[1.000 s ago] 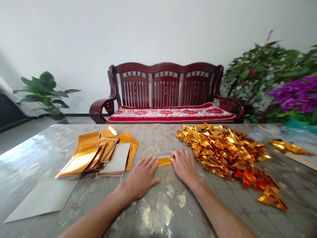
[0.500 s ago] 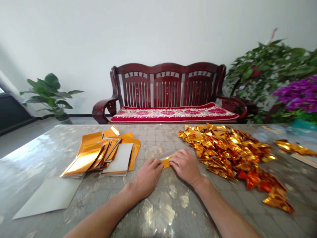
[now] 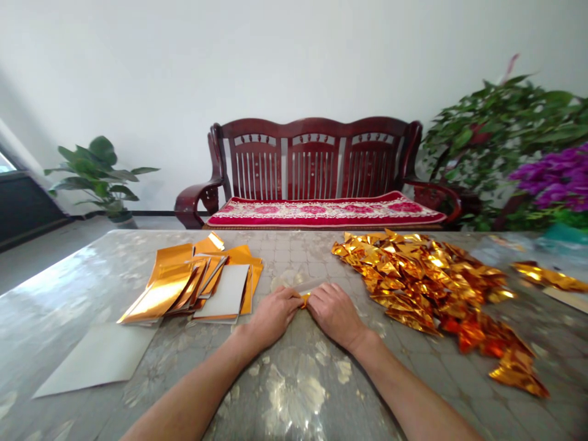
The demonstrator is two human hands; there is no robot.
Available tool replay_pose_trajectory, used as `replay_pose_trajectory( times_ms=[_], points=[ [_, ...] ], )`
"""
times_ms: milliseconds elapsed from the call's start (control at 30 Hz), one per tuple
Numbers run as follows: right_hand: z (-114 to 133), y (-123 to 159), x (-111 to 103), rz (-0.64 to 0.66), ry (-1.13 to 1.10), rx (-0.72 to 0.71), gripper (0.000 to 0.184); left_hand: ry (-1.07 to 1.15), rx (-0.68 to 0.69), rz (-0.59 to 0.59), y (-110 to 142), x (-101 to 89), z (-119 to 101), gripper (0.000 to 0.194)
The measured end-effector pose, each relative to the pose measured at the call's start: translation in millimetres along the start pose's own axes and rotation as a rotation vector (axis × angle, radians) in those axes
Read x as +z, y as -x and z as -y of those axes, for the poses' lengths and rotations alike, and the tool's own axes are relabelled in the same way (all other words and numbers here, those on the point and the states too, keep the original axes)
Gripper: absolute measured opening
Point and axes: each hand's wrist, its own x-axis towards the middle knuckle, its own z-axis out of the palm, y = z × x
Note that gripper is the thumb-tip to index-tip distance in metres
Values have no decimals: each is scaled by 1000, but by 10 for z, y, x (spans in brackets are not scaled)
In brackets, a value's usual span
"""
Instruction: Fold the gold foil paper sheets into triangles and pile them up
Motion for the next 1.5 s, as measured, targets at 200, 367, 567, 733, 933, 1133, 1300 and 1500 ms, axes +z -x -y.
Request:
replay_pose_trajectory(
  times_ms=[200, 367, 567, 733, 933, 1133, 1300, 1500],
  points=[
    [-7, -2, 31, -17, -31, 64, 22, -76, -24, -38, -28, 70, 21, 25],
    [-22, 10, -25, 12, -95, 87, 21, -176, -52, -64, -82, 140, 2, 32],
    [2, 13, -122, 35, -229, 120, 7, -127, -48, -129, -54, 189, -56, 28],
    [-32, 29, -31, 46, -258, 187, 17, 87, -125, -199, -26, 165, 28, 11],
    [-53, 28, -10, 41, -360, 290, 13, 256, -158, -223, 21, 166, 142, 30],
    [-37, 9, -33, 53, -338, 331, 15, 243, -183, -204, -14, 196, 129, 21],
    [-28, 5, -39, 66, -310, 335, 15, 240, -195, -165, -52, 189, 133, 16],
    [-17, -2, -34, 65, -277, 340, 15, 177, -207, -133, -81, 176, 102, 14]
  ],
)
